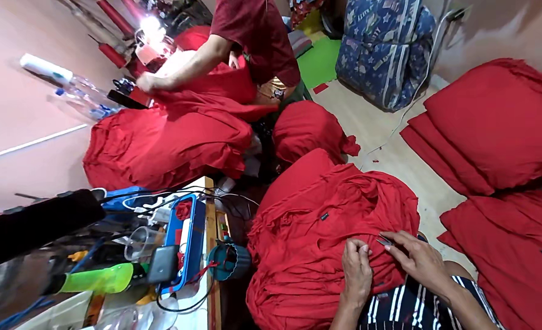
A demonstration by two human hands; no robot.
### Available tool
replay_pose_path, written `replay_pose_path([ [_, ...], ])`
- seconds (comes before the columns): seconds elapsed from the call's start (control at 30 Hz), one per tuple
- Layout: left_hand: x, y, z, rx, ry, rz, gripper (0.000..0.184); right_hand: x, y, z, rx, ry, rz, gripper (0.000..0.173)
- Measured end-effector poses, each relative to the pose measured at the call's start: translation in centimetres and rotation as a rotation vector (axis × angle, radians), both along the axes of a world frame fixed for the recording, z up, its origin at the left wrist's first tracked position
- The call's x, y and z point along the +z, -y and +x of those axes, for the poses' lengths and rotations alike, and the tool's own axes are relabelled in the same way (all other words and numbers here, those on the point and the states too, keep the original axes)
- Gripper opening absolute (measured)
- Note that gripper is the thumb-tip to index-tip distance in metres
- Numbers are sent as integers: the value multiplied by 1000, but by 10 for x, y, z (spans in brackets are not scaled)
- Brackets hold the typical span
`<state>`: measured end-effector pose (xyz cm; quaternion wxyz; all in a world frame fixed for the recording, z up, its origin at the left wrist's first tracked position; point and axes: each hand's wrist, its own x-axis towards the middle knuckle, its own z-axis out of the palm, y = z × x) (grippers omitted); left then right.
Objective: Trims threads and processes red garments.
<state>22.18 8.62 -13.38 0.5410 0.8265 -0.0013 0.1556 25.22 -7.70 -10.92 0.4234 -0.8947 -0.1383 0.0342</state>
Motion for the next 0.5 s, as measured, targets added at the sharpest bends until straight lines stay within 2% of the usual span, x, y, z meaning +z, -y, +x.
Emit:
replay_pose_path([
  [0.07, 1, 1, 1, 22, -11, -25, 15, -3, 4, 2, 31, -3, 31, 35],
  [0.17, 7, 1, 1, 46, -70, -177, 17, -4, 7, 4, 47, -33, 50, 35],
  [0.23, 16, -6, -5, -49, -90, -234, 19, -5, 6, 4, 26, -59, 62, 35],
  [0.3, 27, -18, -13, -225, -60, -105, 37, -6, 5, 3, 7, -62, 71, 36],
  [0.37, 29, -25, -16, -298, 49, 116, 56, -6, 4, 4, 2, -65, 68, 36],
  [0.43, 24, -25, -13, -202, 141, 213, 51, -6, 4, 4, 3, -77, 71, 36],
  [0.5, 23, -22, -5, -94, 126, 274, 30, -6, 4, 4, 3, -76, 77, 36],
])
